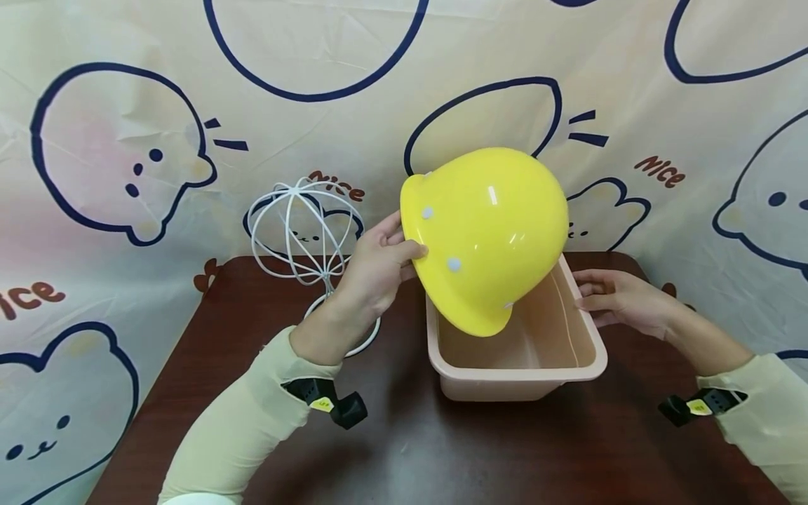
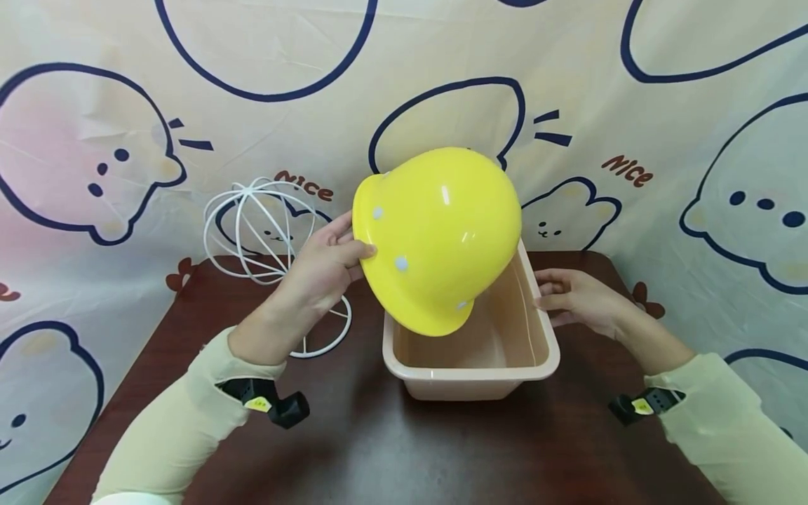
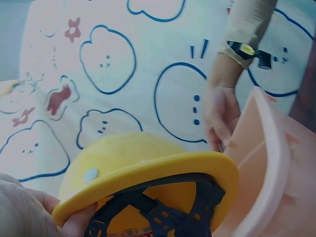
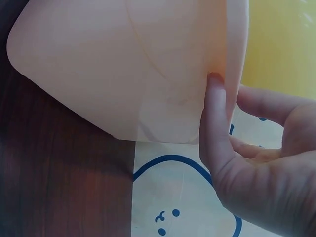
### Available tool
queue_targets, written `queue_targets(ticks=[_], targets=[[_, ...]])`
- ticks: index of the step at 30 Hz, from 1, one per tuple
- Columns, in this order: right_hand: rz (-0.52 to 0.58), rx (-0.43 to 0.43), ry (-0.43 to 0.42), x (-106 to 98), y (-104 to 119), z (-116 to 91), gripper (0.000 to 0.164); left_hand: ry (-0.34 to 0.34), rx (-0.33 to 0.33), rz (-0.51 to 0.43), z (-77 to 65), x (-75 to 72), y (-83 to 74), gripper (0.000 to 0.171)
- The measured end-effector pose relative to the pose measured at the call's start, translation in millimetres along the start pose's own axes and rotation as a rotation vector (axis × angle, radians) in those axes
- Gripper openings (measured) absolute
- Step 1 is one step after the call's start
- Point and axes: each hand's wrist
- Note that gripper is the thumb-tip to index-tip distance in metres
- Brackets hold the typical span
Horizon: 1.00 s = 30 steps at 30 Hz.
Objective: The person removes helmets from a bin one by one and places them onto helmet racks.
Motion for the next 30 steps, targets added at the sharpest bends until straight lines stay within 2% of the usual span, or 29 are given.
queue_targets(ticks=[5,10,13,15,16,20,22,23,25,30], targets=[[-0.058,-0.015,-0.026,2.1,3.0,-3.2,0.072,0.007,0.024,-0.079,-0.1,-0.1,-4.3,0.065],[-0.134,-0.069,-0.160,7.1,16.9,-7.7,0.067,0.013,0.061,-0.185,1.4,4.3,-10.7,0.065],[-0.073,-0.124,-0.227,13.1,27.9,-10.9,0.065,0.014,0.079,-0.250,2.5,7.6,-15.0,0.065],[0.076,-0.166,-0.198,18.8,33.8,-13.1,0.059,0.016,0.089,-0.282,3.3,9.5,-17.6,0.065],[0.171,-0.190,-0.155,22.0,36.1,-13.8,0.054,0.017,0.093,-0.295,3.4,10.3,-18.6,0.065],[0.568,-0.277,0.139,37.3,41.7,-15.1,0.039,0.021,0.103,-0.334,4.3,13.9,-20.5,0.064],[0.672,-0.317,0.253,46.2,43.4,-16.1,0.040,0.024,0.106,-0.351,4.6,16.0,-20.0,0.064],[0.702,-0.337,0.282,50.7,44.3,-16.8,0.042,0.023,0.104,-0.357,4.7,16.7,-19.4,0.063],[0.725,-0.391,0.286,59.1,46.0,-18.5,0.048,0.025,0.101,-0.360,4.7,17.5,-17.6,0.063],[0.648,-0.485,0.152,73.8,48.1,-21.4,0.071,0.027,0.070,-0.304,4.7,13.8,-11.1,0.061]])
Point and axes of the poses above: each hand's wrist, its own z-axis towards the middle knuckle, its own x-axis out of the palm, y = z × x, and after that the axes turned 13 degrees about z, right-handed
